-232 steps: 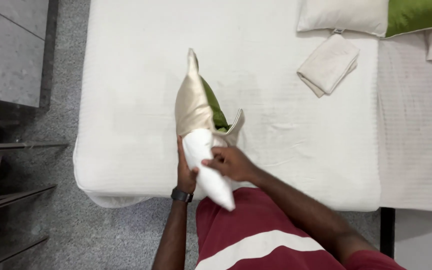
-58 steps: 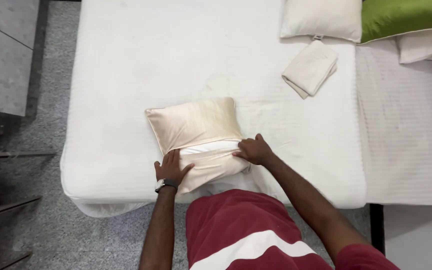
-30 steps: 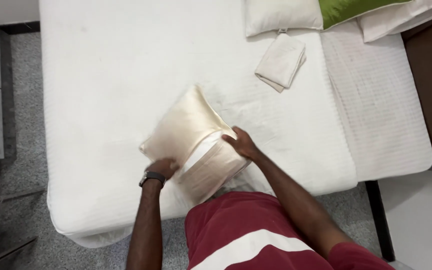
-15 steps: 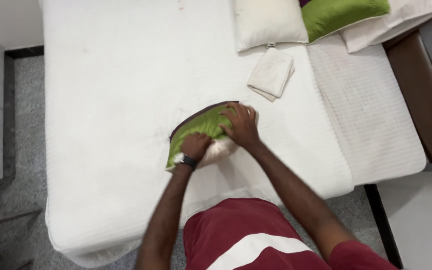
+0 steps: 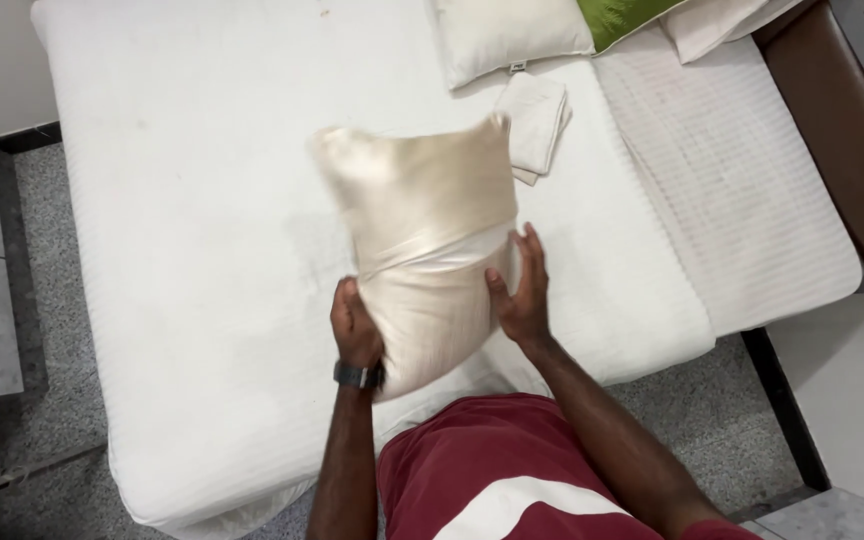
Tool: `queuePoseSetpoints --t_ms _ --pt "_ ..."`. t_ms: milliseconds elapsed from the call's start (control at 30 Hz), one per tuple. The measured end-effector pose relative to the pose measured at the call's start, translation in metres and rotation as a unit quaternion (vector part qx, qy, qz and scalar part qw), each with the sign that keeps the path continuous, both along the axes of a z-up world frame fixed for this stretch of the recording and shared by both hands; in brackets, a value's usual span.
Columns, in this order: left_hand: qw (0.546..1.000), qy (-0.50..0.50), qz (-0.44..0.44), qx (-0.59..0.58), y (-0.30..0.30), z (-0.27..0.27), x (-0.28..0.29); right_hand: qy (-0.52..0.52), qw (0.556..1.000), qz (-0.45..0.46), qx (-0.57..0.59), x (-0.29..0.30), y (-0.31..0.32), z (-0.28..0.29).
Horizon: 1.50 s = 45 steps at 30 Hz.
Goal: The person inserts a white pillow into a two-toned purple and green pillowcase, then places it on the bed. They repeat this process with a second pillow and pillowcase. Finally, they insert a larger white pillow into a plain white pillowcase and arrange it on the bed.
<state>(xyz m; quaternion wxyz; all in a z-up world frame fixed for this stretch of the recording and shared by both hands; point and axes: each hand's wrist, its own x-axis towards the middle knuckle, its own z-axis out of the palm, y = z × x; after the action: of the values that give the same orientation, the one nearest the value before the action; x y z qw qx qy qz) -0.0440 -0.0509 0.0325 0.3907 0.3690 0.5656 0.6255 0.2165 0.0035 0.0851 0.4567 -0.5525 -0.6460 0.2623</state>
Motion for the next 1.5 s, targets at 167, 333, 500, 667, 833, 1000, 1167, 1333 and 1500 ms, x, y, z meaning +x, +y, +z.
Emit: queuePoseSetpoints --t_ms 167,333,500,667,833,1000,1167,1333,1500 --pt "0.955 -0.064 0.08 -0.277 -0.06 -0.104 -0.008 -0.199 0.978 0.064 -0.022 -0.024 -0.009 -0.02" --pt "0.879 0.261 0.14 -0.372 -0.094 -0.117 0.017 -0.423 0.849 0.275 -0.159 -0.027 -0.043 -0.12" --pt "0.752 0.504 -0.263 -0.334 -0.054 -0.095 0.037 -0.431 0.803 0.363 -0.195 -0.023 -0.012 -0.129" --pt "0.709 0.58 -0.219 -0.338 -0.031 -0.084 0.031 -0.323 0.889 0.246 -0.21 -0.016 0.042 -0.151" --pt "0.685 0.533 -0.251 -0.428 -0.004 -0.055 0.021 -0.351 0.895 0.172 -0.214 -0.037 0.086 -0.178" --pt "0.732 0.534 -0.241 -0.349 -0.009 -0.078 0.015 -0.367 0.866 0.123 -0.318 -0.064 0.113 -0.178" --pt "0.8 0.371 -0.214 -0.421 -0.032 -0.076 0.03 -0.264 0.919 0.138 -0.26 -0.069 0.132 -0.202" --pt "0.827 0.42 -0.171 -0.331 -0.07 -0.121 0.044 -0.221 0.94 0.226 -0.127 -0.084 0.116 -0.188" --pt "0.739 0.378 -0.255 -0.495 -0.044 -0.083 0.043 -0.158 0.964 0.024 -0.211 -0.087 0.115 -0.223"
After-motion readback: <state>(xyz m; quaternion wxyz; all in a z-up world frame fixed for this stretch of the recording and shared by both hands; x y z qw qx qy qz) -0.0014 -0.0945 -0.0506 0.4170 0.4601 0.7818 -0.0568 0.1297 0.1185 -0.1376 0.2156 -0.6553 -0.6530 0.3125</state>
